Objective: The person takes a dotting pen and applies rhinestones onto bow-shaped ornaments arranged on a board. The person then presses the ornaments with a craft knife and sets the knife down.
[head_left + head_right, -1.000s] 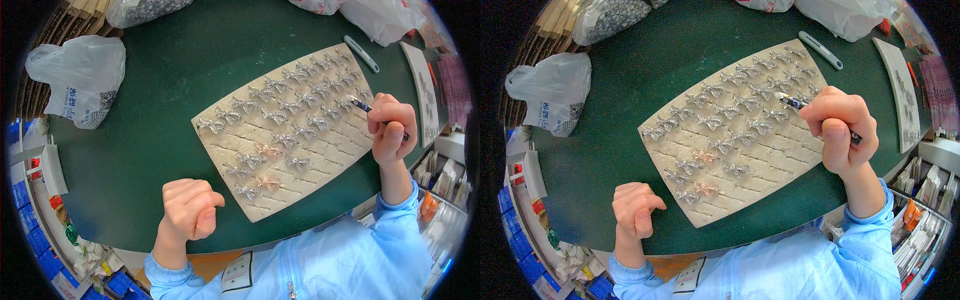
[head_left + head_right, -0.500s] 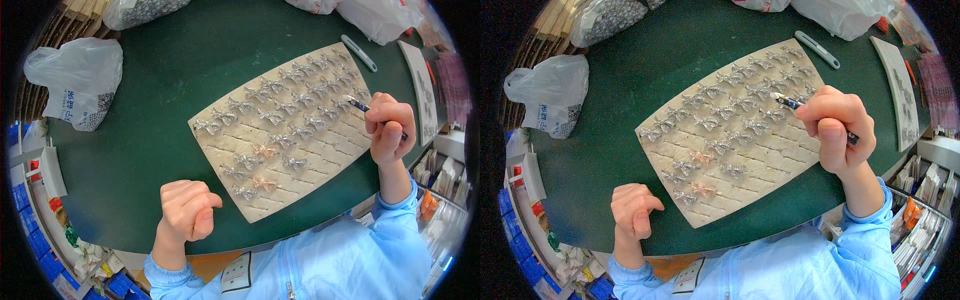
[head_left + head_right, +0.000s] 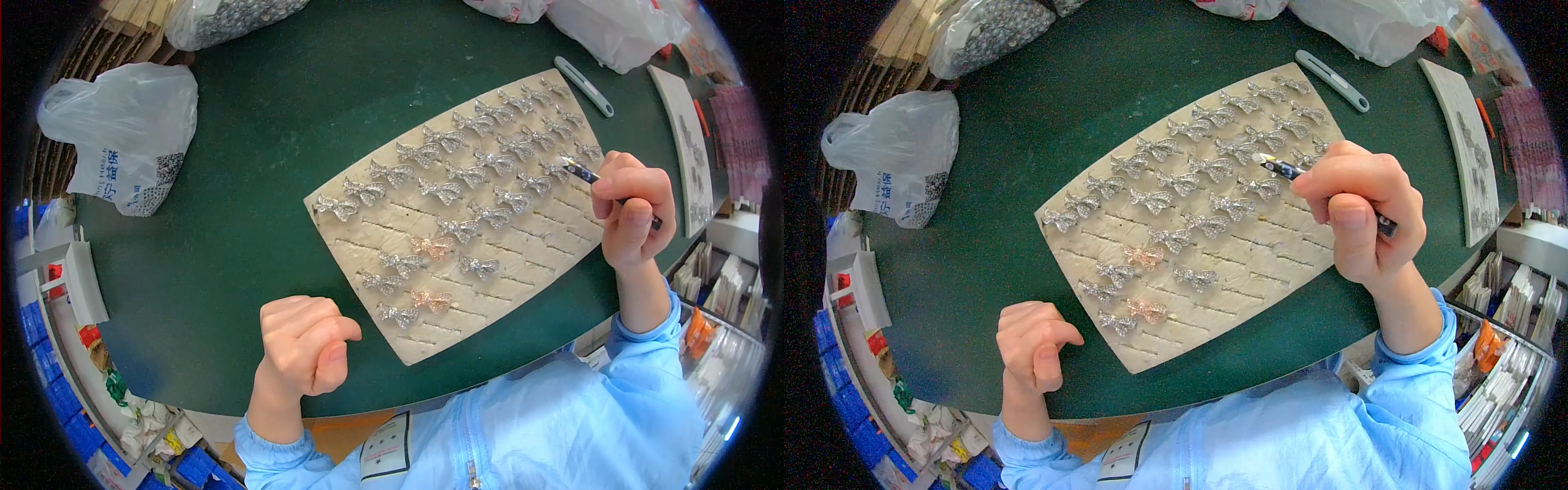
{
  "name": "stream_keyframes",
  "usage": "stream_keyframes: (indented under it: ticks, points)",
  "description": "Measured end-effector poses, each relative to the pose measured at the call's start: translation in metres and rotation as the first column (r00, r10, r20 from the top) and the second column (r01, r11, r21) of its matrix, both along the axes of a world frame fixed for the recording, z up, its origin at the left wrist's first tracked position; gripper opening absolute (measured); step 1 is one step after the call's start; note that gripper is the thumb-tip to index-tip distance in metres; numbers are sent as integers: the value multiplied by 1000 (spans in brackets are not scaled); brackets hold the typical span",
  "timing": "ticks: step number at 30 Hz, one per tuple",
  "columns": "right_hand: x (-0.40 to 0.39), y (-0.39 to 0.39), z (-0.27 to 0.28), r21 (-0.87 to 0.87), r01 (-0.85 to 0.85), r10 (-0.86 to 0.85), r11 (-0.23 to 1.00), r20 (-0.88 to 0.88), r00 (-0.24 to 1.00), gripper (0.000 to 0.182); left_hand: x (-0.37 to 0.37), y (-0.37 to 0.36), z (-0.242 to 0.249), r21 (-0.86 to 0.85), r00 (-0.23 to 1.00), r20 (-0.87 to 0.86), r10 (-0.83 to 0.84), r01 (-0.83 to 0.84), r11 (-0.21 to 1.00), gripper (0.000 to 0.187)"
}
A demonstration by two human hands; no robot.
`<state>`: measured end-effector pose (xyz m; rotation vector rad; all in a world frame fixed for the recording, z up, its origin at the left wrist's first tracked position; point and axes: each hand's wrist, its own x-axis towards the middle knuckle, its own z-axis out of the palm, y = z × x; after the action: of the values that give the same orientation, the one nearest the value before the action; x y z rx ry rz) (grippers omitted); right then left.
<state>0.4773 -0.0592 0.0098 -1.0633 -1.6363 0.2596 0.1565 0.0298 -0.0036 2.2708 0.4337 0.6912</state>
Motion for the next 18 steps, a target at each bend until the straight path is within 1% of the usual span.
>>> stream_keyframes:
  ticks: [1,4,9,18]
  points:
    - [0,0,0,0,-7,7,1000,0,1000,28,0,0,1,0,1000,-3,-3,3,1000,32]
    - [1,1,0,5,-23,23,1000,3,1000,27,1,2,3,-12,1000,7,-13,13,1000,17]
    - [2,-1,-1,10,-24,24,1000,-5,1000,24,0,1,1,-26,1000,9,-12,13,1000,18]
    - [1,-1,0,17,-36,36,999,-26,999,33,0,0,2,-17,1000,7,-11,11,1000,19]
